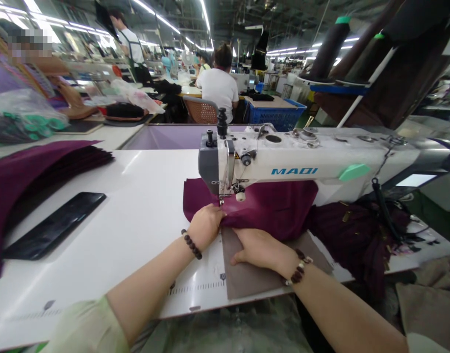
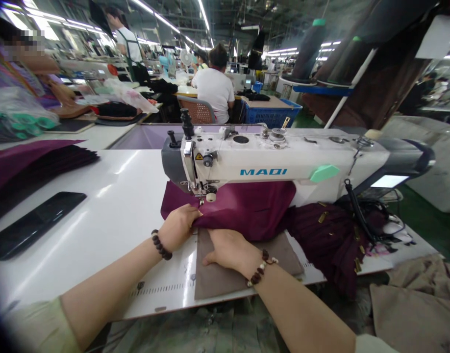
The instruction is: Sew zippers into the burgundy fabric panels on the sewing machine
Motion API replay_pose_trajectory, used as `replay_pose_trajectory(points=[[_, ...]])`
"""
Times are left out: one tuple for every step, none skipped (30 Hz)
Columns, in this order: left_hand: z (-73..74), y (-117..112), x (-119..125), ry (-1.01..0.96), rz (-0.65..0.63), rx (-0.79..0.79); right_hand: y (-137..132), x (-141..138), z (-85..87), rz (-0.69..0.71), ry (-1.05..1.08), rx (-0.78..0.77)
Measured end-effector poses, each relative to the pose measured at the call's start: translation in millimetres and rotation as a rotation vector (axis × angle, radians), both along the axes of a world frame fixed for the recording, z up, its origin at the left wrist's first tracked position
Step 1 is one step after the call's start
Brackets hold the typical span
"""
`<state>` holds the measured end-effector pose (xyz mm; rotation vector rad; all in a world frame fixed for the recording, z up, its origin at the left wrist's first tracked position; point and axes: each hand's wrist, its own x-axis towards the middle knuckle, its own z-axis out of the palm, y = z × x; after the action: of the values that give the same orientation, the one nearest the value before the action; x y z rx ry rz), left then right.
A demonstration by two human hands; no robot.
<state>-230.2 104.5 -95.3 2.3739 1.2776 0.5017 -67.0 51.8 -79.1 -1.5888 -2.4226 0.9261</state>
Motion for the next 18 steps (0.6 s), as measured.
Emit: replay_pose_trajectory(points=[[-2.6,1.8,-3.3,-0.068,0.022,-0.014,-1.9,0.7,0.0,0.003,0.021,0.007],[-5.1,4.3,-6.7,-0.144,0.043,-0.035,-3.4,1.8,-0.1,0.023,0.060,-0.030],[-7.2,7.3,-10.0,-0.226,0.061,-0.066,-4.1,3.3,-0.2,0.059,0.115,-0.126],[-9.0,10.4,-13.0,-0.310,0.074,-0.104,-3.9,5.0,-0.1,0.099,0.177,-0.267],[-10.2,13.4,-15.2,-0.391,0.080,-0.150,-2.4,6.8,0.3,0.127,0.234,-0.423],[-11.1,16.0,-16.7,-0.466,0.082,-0.200,0.5,8.4,1.1,0.136,0.267,-0.558],[-11.5,18.1,-17.3,-0.530,0.081,-0.252,4.6,9.8,2.4,0.124,0.260,-0.633],[-11.6,19.4,-17.3,-0.584,0.078,-0.303,9.8,11.0,3.9,0.103,0.215,-0.620],[-11.4,20.2,-16.8,-0.629,0.071,-0.353,15.8,12.0,5.5,0.090,0.143,-0.539],[-11.1,20.6,-16.1,-0.666,0.061,-0.399,22.3,12.7,6.7,0.098,0.073,-0.443],[-10.8,20.7,-15.4,-0.695,0.053,-0.437,28.9,13.4,7.2,0.106,0.022,-0.346],[-10.5,20.8,-15.0,-0.718,0.047,-0.467,35.5,13.8,6.8,0.110,-0.004,-0.253],[-10.4,21.0,-14.8,-0.735,0.045,-0.490,41.8,13.9,5.4,0.103,-0.008,-0.159],[-10.4,21.4,-15.0,-0.748,0.045,-0.505,47.8,13.7,3.0,0.079,-0.010,-0.071],[-10.6,22.0,-15.4,-0.758,0.047,-0.516,53.3,13.0,-0.1,0.048,-0.017,0.011],[-10.8,22.7,-15.9,-0.764,0.049,-0.529,58.3,11.7,-3.6,0.020,-0.033,0.091],[-10.9,23.5,-16.4,-0.768,0.050,-0.544,62.7,10.1,-7.2,0.003,-0.047,0.160],[-10.7,24.2,-16.8,-0.765,0.049,-0.559,66.3,8.5,-10.5,-0.003,-0.053,0.204]])
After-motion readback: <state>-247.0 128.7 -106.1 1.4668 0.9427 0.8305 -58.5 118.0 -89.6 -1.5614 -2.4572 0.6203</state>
